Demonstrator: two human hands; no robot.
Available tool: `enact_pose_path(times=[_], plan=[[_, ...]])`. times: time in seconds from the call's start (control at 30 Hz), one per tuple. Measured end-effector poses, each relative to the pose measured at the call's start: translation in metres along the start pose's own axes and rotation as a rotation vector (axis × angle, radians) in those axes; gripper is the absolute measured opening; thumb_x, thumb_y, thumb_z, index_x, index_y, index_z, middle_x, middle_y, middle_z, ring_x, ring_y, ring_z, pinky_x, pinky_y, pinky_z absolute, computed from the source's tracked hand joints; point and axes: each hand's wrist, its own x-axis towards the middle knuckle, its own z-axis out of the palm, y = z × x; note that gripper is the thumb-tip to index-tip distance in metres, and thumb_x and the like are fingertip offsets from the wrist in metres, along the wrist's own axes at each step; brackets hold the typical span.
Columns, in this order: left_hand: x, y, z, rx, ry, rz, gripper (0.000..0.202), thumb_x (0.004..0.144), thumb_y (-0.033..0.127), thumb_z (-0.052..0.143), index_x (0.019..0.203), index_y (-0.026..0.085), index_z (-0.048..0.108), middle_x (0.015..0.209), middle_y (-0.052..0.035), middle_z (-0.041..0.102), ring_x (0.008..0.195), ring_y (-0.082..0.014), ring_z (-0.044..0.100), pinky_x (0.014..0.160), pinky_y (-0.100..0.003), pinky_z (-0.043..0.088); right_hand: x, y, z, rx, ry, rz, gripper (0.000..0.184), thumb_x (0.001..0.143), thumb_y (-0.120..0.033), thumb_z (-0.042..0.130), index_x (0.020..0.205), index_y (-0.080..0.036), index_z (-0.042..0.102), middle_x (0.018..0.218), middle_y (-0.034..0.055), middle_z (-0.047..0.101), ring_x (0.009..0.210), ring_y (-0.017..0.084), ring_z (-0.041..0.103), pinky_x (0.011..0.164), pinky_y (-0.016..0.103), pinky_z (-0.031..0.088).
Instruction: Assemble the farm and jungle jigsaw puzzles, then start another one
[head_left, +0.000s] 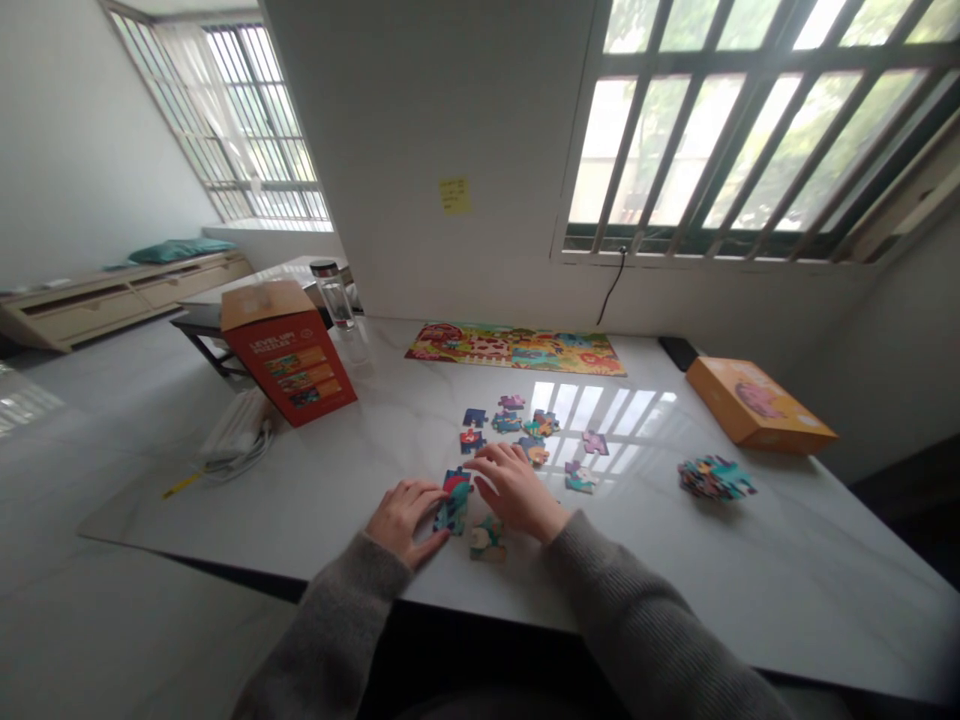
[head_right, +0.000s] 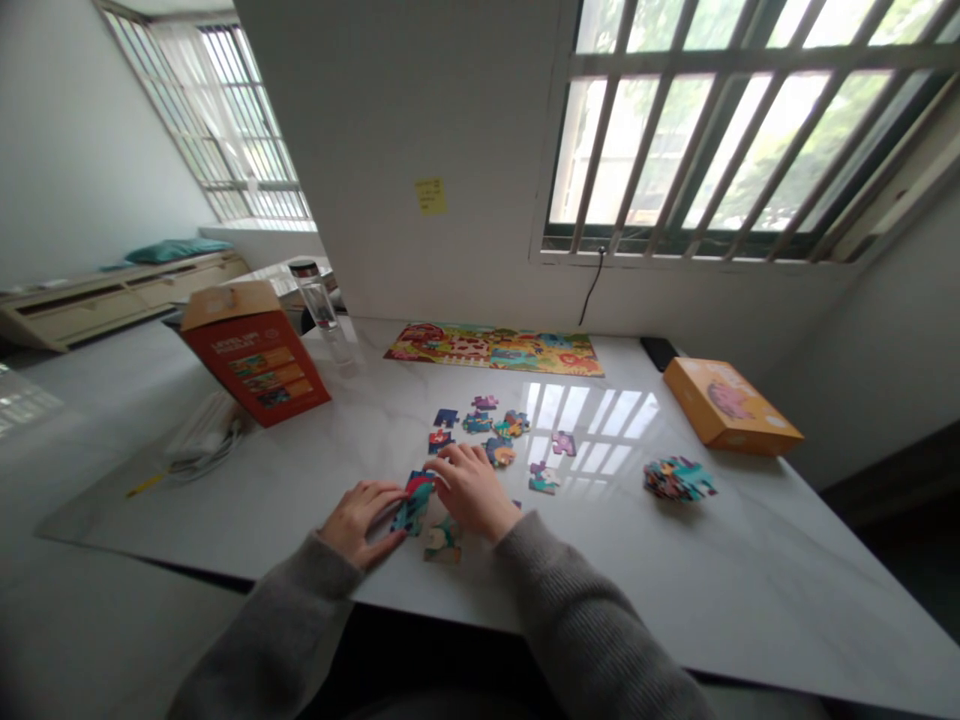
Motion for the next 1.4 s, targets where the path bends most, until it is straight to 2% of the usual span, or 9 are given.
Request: enact_pose_path(times=[0.17,0.33,0.47,0.6,0.83,0.97,1.1,1.27,1.4], plan=[[-0.001,-0.002,0.002,0.008,0.020,0.021,0.039,0.087,0.039,0.063,0.122,0.023,0.063,0.119,-0.0085,0.066,0.109,-0.0274,0.058,0.094,-0.042,0.046,-0.017,0.058,-0.025,-0.018,0.139,0.154,0.019,0.096,-0.015,0.053,0.107,-0.023,0.067,0.103,0.0071,0.068,0.106,0.026,0.057,0.098,0.042,0.039],[-0.001,-0.005,0.004,0.026,0.029,0.018,0.035,0.090,0.041,0.060,0.120,0.024,0.065,0.117,-0.0081,0.067,0.108,-0.0267,0.059,0.094,-0.041,0.047,-0.045,0.101,-0.037,-0.041,0.137,0.237,0.016,0.093,-0.026,0.062,0.109,-0.024,0.064,0.108,0.0075,0.066,0.102,0.025,0.060,0.088,0.037,0.046],[-0.002,-0.008,0.006,0.032,0.036,0.019,0.034,0.090,0.040,0.059,0.120,0.024,0.065,0.118,-0.0081,0.067,0.108,-0.0267,0.059,0.095,-0.041,0.047,-0.049,0.105,-0.032,-0.051,0.080,0.267,0.024,0.087,-0.033,0.071,0.108,-0.023,0.063,0.106,0.0072,0.064,0.100,0.025,0.060,0.088,0.037,0.046],[-0.002,-0.008,0.007,0.025,0.038,0.017,0.034,0.090,0.039,0.059,0.119,0.024,0.066,0.117,-0.0080,0.067,0.107,-0.0267,0.059,0.095,-0.042,0.048,-0.043,0.103,-0.027,-0.062,0.067,0.309,0.024,0.085,-0.029,0.072,0.105,-0.023,0.062,0.105,0.0064,0.064,0.099,0.024,0.060,0.086,0.036,0.047],[0.004,-0.011,0.003,-0.060,0.034,-0.025,0.031,0.092,0.039,0.055,0.116,0.023,0.066,0.117,-0.0090,0.068,0.108,-0.0268,0.061,0.094,-0.042,0.048,-0.044,0.101,-0.031,0.011,0.111,0.300,0.030,0.082,-0.029,0.072,0.108,-0.024,0.059,0.108,0.0059,0.063,0.098,0.023,0.061,0.086,0.036,0.048],[0.031,-0.020,0.000,-0.175,-0.026,-0.036,0.031,0.093,0.039,0.054,0.114,0.020,0.066,0.106,-0.0080,0.070,0.096,-0.0230,0.064,0.088,-0.037,0.051,-0.043,0.100,-0.032,0.051,0.157,0.275,0.028,0.083,-0.032,0.073,0.105,-0.023,0.058,0.103,0.0057,0.064,0.095,0.022,0.062,0.085,0.035,0.048],[0.080,-0.036,0.005,-0.203,-0.068,-0.009,0.031,0.087,0.035,0.059,0.113,0.019,0.067,0.096,-0.0056,0.070,0.086,-0.0205,0.065,0.084,-0.035,0.052,-0.042,0.096,-0.030,0.040,0.175,0.273,0.024,0.082,-0.031,0.074,0.099,-0.022,0.058,0.095,0.0043,0.063,0.084,0.020,0.060,0.077,0.033,0.048],[0.137,-0.054,0.019,-0.134,-0.043,0.034,0.027,0.083,0.030,0.064,0.106,0.018,0.071,0.102,-0.0086,0.068,0.100,-0.0257,0.062,0.095,-0.040,0.049,-0.042,0.090,-0.028,0.003,0.165,0.261,0.022,0.083,-0.030,0.074,0.098,-0.023,0.058,0.103,0.0057,0.063,0.095,0.023,0.060,0.084,0.035,0.047],[0.152,-0.064,0.029,-0.169,-0.032,0.007,0.023,0.087,0.024,0.056,0.103,0.019,0.071,0.106,-0.0082,0.069,0.105,-0.0250,0.061,0.099,-0.039,0.048,-0.043,0.093,-0.026,-0.063,0.154,0.266,0.020,0.085,-0.033,0.073,0.098,-0.023,0.060,0.101,0.0058,0.063,0.098,0.025,0.059,0.086,0.037,0.047]])
